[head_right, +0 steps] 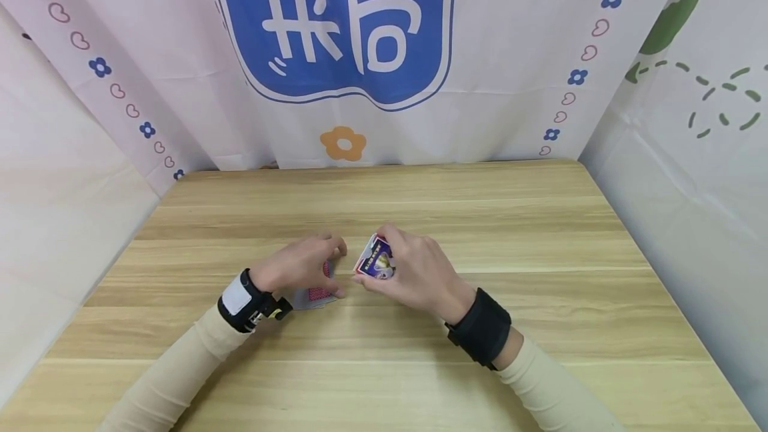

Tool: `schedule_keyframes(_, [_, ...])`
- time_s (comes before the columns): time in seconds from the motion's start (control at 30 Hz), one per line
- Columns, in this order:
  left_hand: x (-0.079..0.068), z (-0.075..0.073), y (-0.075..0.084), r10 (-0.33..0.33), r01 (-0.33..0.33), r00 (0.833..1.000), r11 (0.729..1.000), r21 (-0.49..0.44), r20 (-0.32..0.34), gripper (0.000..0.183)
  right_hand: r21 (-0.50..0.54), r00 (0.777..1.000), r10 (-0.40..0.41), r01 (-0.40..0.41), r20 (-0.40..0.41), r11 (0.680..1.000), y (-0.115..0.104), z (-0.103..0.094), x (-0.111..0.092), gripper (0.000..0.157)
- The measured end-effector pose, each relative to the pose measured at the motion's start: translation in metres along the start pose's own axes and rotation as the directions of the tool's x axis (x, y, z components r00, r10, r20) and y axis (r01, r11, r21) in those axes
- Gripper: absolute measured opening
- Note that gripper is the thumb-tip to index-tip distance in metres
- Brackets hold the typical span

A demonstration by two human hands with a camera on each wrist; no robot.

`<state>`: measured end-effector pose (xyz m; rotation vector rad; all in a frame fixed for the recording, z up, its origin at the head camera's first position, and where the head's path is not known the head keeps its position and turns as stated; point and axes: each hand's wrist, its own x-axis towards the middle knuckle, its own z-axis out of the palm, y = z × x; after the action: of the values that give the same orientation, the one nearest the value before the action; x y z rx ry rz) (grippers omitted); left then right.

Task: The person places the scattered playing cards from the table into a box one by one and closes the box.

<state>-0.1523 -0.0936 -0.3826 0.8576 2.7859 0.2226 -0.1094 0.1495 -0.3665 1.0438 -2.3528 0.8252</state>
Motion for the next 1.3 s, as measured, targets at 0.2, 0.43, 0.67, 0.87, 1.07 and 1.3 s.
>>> schedule_keyframes(0.2, [-0.002,-0.007,-0.006,-0.074,0.074,0.997,0.997,-0.032,0.005,0.080,-0.005,1.000,0.006,-0.006,0.003,1.000,0.000,0.000,-0.001,0.066])
schedule_keyframes(0.43, [-0.005,-0.009,-0.009,-0.062,0.065,0.997,0.996,-0.061,0.055,0.069,-0.001,1.000,0.002,-0.002,0.003,1.000,0.000,0.000,-0.001,0.063])
schedule_keyframes(0.67, [-0.001,-0.007,-0.009,-0.064,0.065,0.998,0.989,-0.130,0.017,0.052,-0.004,1.000,-0.002,0.002,0.000,1.000,-0.001,0.002,0.000,0.061])
schedule_keyframes(0.87, [0.001,-0.007,-0.008,-0.028,0.024,0.998,0.996,-0.087,-0.048,0.043,-0.005,1.000,-0.004,0.004,0.006,1.000,-0.001,0.003,-0.001,0.060])
schedule_keyframes(1.07, [0.002,-0.007,-0.007,0.027,-0.028,0.996,0.999,-0.016,-0.081,0.037,-0.005,1.000,-0.008,0.008,0.016,1.000,0.000,0.003,-0.001,0.060])
schedule_keyframes(1.3, [0.003,-0.011,-0.009,0.104,-0.115,0.992,0.978,-0.173,-0.071,0.024,-0.014,1.000,-0.005,0.006,0.013,1.000,0.002,0.001,0.000,0.063])
